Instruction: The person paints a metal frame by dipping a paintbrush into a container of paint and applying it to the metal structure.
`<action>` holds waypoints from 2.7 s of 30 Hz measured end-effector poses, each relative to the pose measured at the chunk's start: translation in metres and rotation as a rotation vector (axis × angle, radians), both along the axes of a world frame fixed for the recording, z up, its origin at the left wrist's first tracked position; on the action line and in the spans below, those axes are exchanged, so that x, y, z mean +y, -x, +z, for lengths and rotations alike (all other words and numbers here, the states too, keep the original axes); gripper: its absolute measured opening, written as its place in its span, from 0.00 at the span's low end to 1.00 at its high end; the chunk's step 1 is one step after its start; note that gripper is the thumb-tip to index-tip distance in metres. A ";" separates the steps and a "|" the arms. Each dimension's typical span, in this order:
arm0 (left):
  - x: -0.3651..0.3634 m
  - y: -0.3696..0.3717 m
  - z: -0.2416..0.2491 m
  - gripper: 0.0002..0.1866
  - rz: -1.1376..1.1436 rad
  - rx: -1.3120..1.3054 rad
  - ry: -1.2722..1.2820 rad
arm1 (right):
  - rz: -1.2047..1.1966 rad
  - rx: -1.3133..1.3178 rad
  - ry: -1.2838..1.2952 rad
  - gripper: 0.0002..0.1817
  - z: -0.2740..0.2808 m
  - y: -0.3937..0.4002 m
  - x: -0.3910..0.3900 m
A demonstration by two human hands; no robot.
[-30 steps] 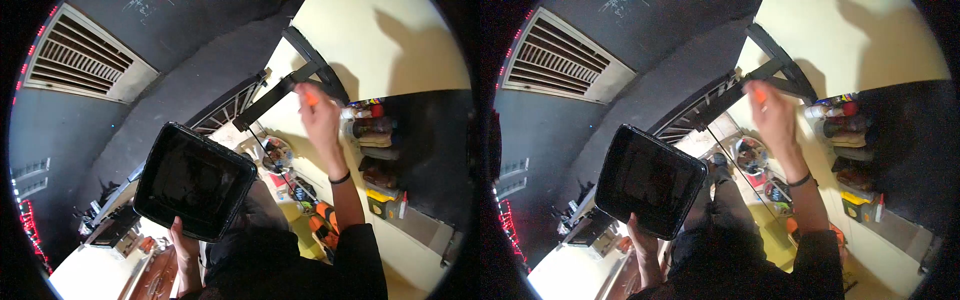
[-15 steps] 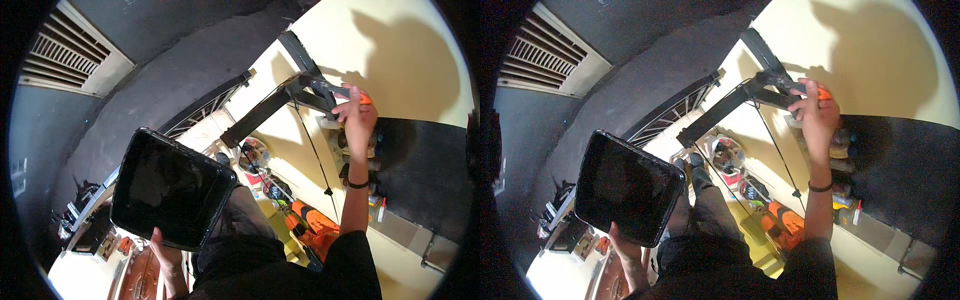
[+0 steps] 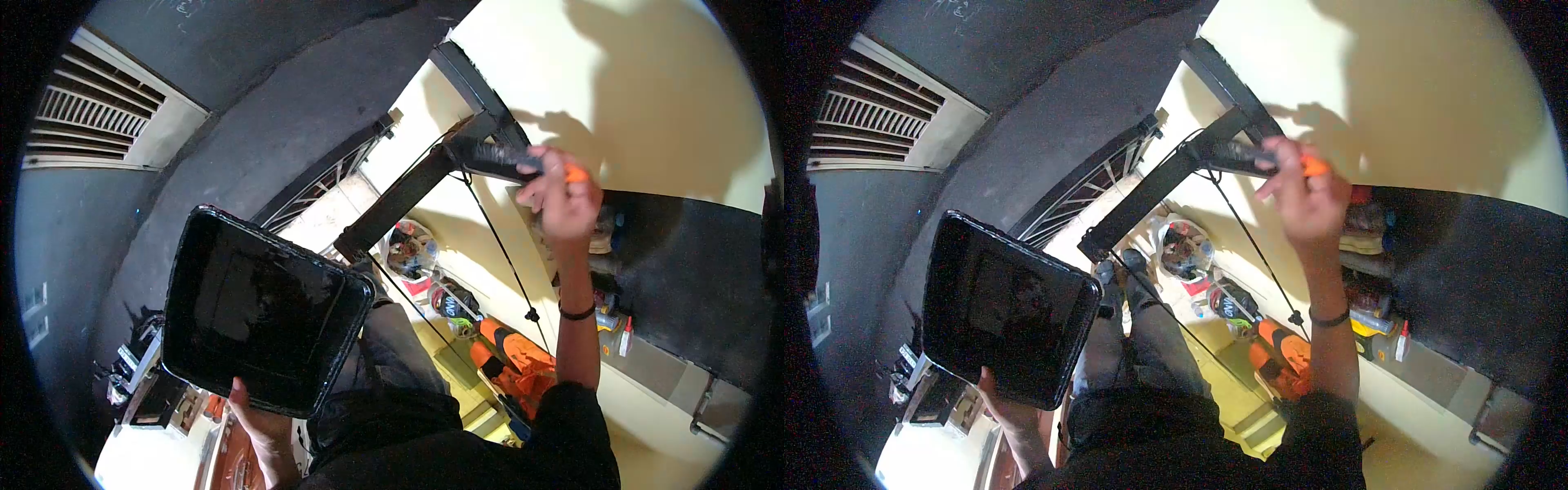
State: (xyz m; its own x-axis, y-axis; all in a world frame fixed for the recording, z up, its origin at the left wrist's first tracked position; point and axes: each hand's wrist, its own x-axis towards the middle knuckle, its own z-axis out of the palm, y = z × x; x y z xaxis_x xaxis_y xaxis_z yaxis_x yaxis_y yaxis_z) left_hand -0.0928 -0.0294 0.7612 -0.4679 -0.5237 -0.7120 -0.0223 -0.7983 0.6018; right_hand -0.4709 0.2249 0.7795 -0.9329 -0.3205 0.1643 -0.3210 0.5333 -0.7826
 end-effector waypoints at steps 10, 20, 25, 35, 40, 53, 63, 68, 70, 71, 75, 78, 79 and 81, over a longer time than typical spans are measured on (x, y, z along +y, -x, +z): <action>-0.002 -0.010 -0.005 0.35 0.053 0.018 -0.014 | -0.134 -0.133 -0.035 0.21 -0.005 0.041 -0.013; -0.002 -0.022 -0.012 0.35 0.092 -0.036 0.021 | -0.146 -0.106 -0.169 0.16 -0.006 0.038 0.005; 0.000 -0.020 -0.008 0.37 0.107 -0.070 -0.013 | -0.108 0.290 -0.094 0.12 -0.029 0.035 0.027; 0.007 -0.011 -0.004 0.38 0.004 -0.026 -0.009 | -0.211 -0.033 0.138 0.13 -0.032 0.009 0.030; 0.014 -0.013 0.001 0.38 -0.015 -0.006 0.020 | -0.153 0.112 0.149 0.14 -0.021 0.024 0.014; 0.017 -0.046 -0.007 0.34 0.075 0.006 -0.044 | 0.294 0.294 -0.407 0.16 0.002 0.080 -0.043; 0.028 -0.013 -0.022 0.38 -0.043 -0.029 0.074 | 0.075 0.170 -0.150 0.17 0.132 -0.049 -0.040; 0.055 0.008 -0.007 0.39 -0.213 0.226 0.064 | 0.067 0.071 -0.149 0.18 0.148 -0.160 -0.019; 0.069 0.013 0.003 0.38 -0.322 0.289 0.059 | 0.017 0.040 -0.276 0.17 0.148 -0.196 -0.011; 0.075 0.014 0.014 0.38 -0.323 0.356 0.003 | 0.029 0.009 -0.343 0.14 0.152 -0.204 -0.003; 0.090 0.013 0.014 0.40 -0.402 0.419 0.057 | 0.095 0.140 -0.358 0.11 0.146 -0.221 0.016; 0.095 0.009 0.022 0.40 -0.391 0.433 0.073 | 0.123 0.212 -0.292 0.09 0.138 -0.232 0.023; 0.096 0.008 0.025 0.40 -0.395 0.441 0.080 | 0.129 0.199 -0.325 0.08 0.138 -0.235 0.025; 0.097 0.004 0.028 0.40 -0.382 0.463 0.089 | 0.123 0.215 -0.303 0.08 0.130 -0.239 0.030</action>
State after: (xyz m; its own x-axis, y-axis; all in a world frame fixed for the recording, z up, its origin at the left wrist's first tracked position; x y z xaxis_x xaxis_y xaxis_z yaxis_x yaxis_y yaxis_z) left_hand -0.0965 0.0678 0.7887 -0.8850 -0.3058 -0.3510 -0.0176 -0.7314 0.6817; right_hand -0.2321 0.2547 0.9097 -0.8391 -0.4917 0.2327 -0.5365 0.6771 -0.5038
